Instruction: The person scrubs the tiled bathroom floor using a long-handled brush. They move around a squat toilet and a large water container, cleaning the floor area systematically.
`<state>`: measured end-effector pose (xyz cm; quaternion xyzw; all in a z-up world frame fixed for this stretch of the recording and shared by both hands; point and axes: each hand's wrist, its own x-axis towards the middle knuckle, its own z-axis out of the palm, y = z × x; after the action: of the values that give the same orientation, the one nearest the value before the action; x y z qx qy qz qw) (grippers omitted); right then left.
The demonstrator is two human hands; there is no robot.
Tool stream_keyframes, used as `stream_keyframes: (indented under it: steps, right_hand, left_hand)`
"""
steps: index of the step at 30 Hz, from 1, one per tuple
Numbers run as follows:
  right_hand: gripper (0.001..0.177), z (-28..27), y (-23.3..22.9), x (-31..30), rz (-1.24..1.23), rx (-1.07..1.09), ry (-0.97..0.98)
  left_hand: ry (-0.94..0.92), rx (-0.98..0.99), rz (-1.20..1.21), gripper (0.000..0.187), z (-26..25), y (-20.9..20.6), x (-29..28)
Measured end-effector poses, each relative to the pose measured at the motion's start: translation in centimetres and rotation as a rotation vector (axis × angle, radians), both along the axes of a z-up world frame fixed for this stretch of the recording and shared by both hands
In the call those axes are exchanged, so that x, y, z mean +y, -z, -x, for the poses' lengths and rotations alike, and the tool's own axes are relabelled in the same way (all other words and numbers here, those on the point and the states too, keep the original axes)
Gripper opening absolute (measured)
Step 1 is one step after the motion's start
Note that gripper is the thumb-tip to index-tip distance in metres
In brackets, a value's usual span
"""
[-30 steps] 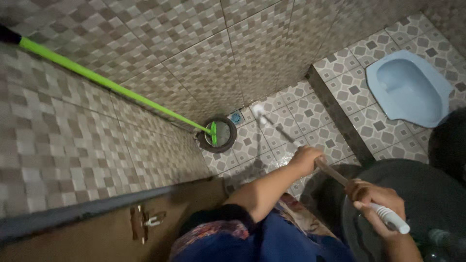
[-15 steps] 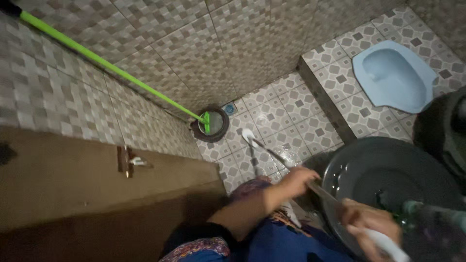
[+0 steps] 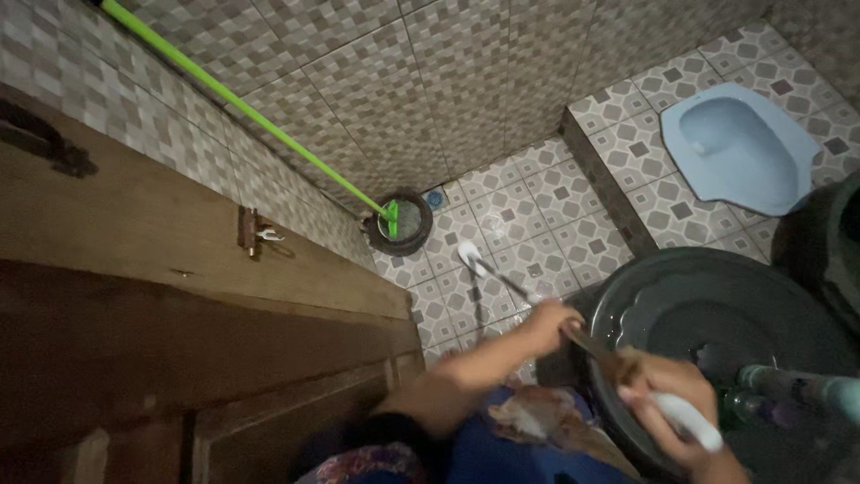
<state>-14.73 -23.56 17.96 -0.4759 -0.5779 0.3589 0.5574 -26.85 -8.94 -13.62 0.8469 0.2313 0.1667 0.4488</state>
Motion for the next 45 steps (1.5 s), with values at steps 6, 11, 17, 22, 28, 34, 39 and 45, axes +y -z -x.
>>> stream_keyframes:
  steps: [6,11,17,22,28,34,39,45]
  right_hand:
    - [0.015,5.8,2.8,2.2,-0.150,-0.123,-0.031]
    - [0.009,7.9,4.6,6.5,-0.207,-0.107,-0.006]
    - [0.020,2.5,-0.1,1.3,-0.013,-0.164,-0.015]
    - [0.029,4.4,0.0,-3.4,0.016,0.093,0.302]
    - [0.023,7.0,4.9,1.2,-0.149,0.050,0.271]
    - [0.021,7.3,7.1,2.7,-0.074,0.056,0.162]
    - [0.021,2.7,2.9,-3.4,0.004,0.015,-0.008]
    - [0.021,8.0,3.4,-4.2,-0.047,-0.023,0.152]
  left_hand:
    - [0.023,-0.190,-0.011,0.042,4.4,2.0,3.3]
    - [-0.073,0.035,-0.295,0.014,5.4,3.4,9.2]
    - [0.220,-0.101,-0.078,0.053,1.4,-1.4,3.7]
    - [0.157,-0.052,-0.008,0.028,1.6,-3.7,-2.3]
    - [0.103,-0.096,-0.150,0.040,2.3,2.3,3.8]
    - [-0.026,0.033,-0.299,0.022,4.2,2.3,6.5]
    - [0.162,-0.042,-0.140,0.018,4.8,-2.2,0.3]
    - [0.182,-0.116,0.003,0.018,9.7,-2.9,-0.8]
